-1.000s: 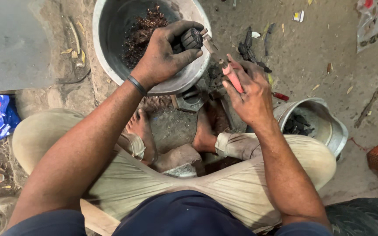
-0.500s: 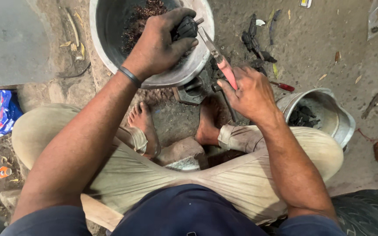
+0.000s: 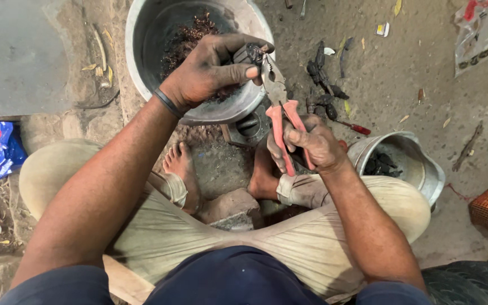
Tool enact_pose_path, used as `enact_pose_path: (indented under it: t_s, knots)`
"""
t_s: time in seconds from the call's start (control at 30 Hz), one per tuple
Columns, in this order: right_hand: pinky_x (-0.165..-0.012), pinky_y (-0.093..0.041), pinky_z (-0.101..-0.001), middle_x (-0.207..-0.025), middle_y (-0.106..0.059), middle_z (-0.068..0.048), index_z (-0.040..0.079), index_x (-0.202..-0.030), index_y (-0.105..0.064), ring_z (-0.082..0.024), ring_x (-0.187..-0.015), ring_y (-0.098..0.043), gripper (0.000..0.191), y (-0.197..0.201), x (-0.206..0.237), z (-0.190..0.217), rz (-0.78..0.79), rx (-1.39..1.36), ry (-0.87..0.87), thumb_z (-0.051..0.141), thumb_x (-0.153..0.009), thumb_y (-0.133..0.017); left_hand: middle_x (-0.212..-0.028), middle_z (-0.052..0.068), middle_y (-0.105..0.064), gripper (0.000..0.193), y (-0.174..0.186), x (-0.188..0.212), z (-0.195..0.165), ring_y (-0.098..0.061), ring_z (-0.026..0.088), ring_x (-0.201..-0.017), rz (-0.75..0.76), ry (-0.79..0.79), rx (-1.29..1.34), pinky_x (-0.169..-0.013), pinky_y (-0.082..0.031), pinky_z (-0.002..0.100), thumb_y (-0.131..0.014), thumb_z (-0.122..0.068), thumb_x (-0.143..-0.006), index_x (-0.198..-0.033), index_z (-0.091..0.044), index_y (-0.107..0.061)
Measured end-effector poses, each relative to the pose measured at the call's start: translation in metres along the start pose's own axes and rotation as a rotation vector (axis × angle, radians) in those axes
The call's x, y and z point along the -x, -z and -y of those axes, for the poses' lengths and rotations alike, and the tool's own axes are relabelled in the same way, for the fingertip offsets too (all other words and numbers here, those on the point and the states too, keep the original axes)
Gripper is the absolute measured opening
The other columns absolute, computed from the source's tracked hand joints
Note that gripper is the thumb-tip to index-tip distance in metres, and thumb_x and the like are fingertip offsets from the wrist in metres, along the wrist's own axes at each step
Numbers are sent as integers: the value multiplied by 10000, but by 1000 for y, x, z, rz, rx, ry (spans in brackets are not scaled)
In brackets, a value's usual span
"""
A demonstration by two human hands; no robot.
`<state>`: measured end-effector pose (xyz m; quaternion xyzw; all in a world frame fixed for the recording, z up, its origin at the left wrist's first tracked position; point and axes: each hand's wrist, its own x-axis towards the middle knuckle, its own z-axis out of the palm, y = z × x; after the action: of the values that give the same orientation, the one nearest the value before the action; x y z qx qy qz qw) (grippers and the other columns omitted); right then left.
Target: The person sits on the ground and cuts dark scrap pieces with pliers, one at a time, over a large basin filled with similar cut pieces. They hold each piece in one hand while snipping with the pliers in the other, placing the cut pieces into the basin and setting some pieces on the ground beside them.
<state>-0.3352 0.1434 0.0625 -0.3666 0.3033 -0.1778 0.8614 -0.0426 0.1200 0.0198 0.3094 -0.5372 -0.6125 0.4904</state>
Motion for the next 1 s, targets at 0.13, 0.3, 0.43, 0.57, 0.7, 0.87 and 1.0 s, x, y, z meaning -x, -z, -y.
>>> enact_pose_path:
  t_s: [0.13, 0.3, 0.43, 0.57, 0.7, 0.87, 1.0]
  knots:
    - [-640, -572, -354, -865, -716, -138, -32, -912, -679, -213, -727, -685, 311, 11, -11, -9, -124, 442, 63, 256, -1022, -717, -884, -8, -675, 457, 1, -4, 9, -554, 67, -717, -77, 67, -86, -617, -471, 240, -799, -237, -937, -1330, -39, -676]
    - [-682, -530, -409, -877, -716, -159, 14, -1092, -723, -335, -750, -651, 283, 25, -19, -13, -383, 1448, 431, 258, -949, -713, -985, 186, -747, 396, -2, -12, 22, -749, 250, -856, -176, -176, -638, -777, -584, 373, -815, -197, -877, -1189, 17, -697]
    - [-660, -512, -469, -824, -690, -213, -4, -1008, -723, -429, -740, -641, 329, 31, -20, -11, -471, 1687, 350, 294, -876, -765, -950, 223, -731, 386, -12, -14, 19, -715, 349, -875, -249, -49, -776, -766, -572, 413, -818, -191, -814, -1129, 8, -717]
    - [-690, -540, -391, -822, -700, -136, -16, -954, -726, -299, -742, -678, 327, 31, -17, -10, -313, 1187, 142, 309, -984, -748, -850, 75, -728, 443, -6, -23, 7, -640, 139, -778, -130, 2, -489, -703, -555, 309, -818, -217, -833, -1201, 3, -704]
    - [-644, -563, -363, -867, -690, -116, -11, -1266, -628, -245, -730, -660, 407, 22, -3, -8, -96, 277, 14, 264, -974, -696, -868, -32, -632, 450, -11, -13, 1, -514, 27, -711, -42, 111, 12, -601, -429, 213, -791, -235, -907, -1287, -9, -706]
    - [-660, -586, -393, -876, -630, -116, -18, -1451, -489, -255, -781, -671, 531, -5, -8, -20, 15, -86, 110, 229, -1018, -671, -765, -38, -596, 409, -47, -2, 14, -440, 7, -535, -42, 152, 768, -454, -348, 192, -708, -253, -991, -1310, -5, -644]
    - [-652, -586, -392, -860, -676, -104, -43, -1186, -628, -244, -747, -691, 299, -12, -20, -32, -201, 118, 144, 210, -1029, -647, -791, -26, -575, 364, -56, -9, 25, -436, 29, -567, -292, 201, 702, -468, -338, 207, -720, -261, -1025, -1199, 37, -605]
